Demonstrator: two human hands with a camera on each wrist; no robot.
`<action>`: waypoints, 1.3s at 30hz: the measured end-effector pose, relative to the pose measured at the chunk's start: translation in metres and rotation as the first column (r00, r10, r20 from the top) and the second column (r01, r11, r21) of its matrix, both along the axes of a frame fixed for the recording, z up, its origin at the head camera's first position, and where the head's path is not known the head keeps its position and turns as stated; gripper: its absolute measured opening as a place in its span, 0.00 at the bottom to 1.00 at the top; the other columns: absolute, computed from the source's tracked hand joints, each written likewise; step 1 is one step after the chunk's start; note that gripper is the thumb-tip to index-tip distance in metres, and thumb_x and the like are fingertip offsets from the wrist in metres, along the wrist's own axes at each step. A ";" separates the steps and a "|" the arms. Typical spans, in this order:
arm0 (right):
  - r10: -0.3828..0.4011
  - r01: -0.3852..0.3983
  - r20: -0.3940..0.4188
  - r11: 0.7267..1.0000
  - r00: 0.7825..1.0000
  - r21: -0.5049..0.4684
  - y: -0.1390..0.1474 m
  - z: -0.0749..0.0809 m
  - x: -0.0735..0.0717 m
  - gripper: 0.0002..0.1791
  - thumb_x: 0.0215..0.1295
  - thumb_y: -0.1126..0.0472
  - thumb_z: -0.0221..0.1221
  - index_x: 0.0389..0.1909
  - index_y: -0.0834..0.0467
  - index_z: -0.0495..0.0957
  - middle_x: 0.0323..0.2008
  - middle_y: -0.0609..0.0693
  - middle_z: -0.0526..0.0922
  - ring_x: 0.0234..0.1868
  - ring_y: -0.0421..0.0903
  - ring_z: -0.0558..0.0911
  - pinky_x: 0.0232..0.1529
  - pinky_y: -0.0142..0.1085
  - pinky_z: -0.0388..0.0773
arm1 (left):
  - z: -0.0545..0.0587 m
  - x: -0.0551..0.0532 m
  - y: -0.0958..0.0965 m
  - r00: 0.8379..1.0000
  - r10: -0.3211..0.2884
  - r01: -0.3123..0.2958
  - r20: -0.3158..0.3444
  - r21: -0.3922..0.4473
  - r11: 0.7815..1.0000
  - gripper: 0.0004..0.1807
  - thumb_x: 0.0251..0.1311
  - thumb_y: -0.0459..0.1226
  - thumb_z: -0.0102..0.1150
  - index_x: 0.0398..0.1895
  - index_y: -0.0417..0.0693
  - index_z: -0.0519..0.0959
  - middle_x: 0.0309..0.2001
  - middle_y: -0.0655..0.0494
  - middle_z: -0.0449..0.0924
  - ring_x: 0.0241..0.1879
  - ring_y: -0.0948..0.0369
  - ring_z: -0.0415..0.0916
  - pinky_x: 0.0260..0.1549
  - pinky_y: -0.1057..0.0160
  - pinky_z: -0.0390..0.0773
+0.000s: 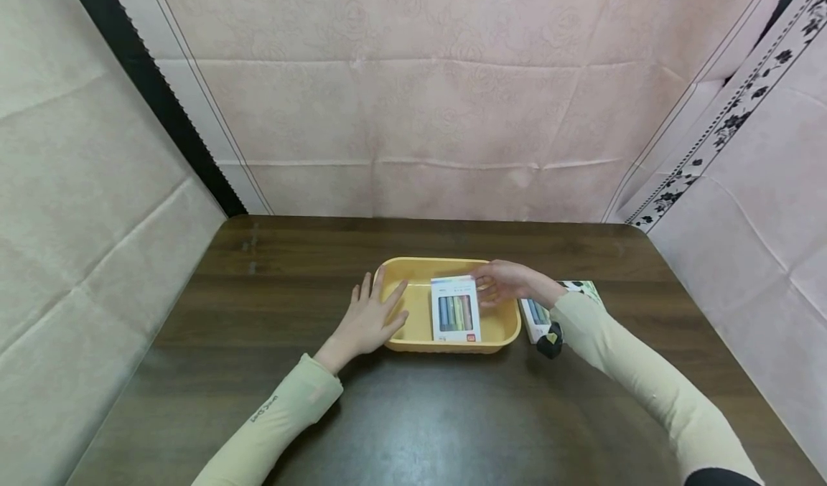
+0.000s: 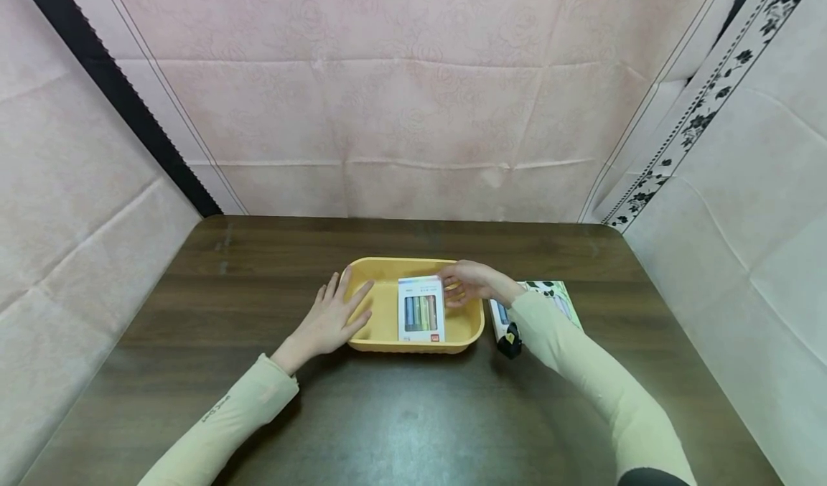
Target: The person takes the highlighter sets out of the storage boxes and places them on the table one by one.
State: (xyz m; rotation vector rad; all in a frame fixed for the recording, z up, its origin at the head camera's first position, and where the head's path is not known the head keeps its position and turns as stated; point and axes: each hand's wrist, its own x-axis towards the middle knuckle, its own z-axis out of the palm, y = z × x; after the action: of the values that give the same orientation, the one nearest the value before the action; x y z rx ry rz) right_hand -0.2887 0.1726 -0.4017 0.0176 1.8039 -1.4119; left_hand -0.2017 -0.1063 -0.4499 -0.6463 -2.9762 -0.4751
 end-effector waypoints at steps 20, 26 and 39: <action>-0.080 0.088 0.082 0.991 0.993 -0.097 -0.003 -0.005 0.012 0.19 0.67 0.57 0.42 0.56 0.61 0.59 0.41 0.53 0.73 0.43 0.49 0.75 0.45 0.45 0.75 | 0.001 -0.001 0.001 1.000 0.000 0.000 0.004 0.010 1.000 0.31 0.62 0.57 0.33 0.68 0.59 0.53 0.70 0.38 0.35 0.65 0.34 0.42 0.58 0.36 0.51; -0.064 0.076 0.118 0.992 0.991 -0.102 -0.003 -0.007 0.017 0.24 0.67 0.60 0.43 0.62 0.60 0.53 0.43 0.53 0.71 0.46 0.50 0.73 0.46 0.46 0.74 | 0.001 0.000 0.000 1.000 0.000 0.000 -0.002 0.010 1.000 0.31 0.62 0.57 0.34 0.68 0.59 0.53 0.70 0.38 0.35 0.65 0.34 0.42 0.58 0.36 0.51; -0.039 0.052 0.123 0.993 0.992 -0.108 -0.001 -0.009 0.023 0.32 0.65 0.65 0.46 0.67 0.55 0.45 0.50 0.56 0.68 0.48 0.53 0.74 0.46 0.50 0.74 | 0.001 0.001 0.001 1.000 0.001 -0.001 0.010 0.021 1.000 0.31 0.62 0.56 0.35 0.68 0.59 0.53 0.70 0.38 0.35 0.65 0.35 0.42 0.58 0.36 0.51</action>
State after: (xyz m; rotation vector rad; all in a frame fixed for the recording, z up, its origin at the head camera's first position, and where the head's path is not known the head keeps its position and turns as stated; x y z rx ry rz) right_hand -0.2660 0.1720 -0.4111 0.0860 1.6336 -1.5089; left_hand -0.2012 -0.1058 -0.4493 -0.6428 -2.9762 -0.5100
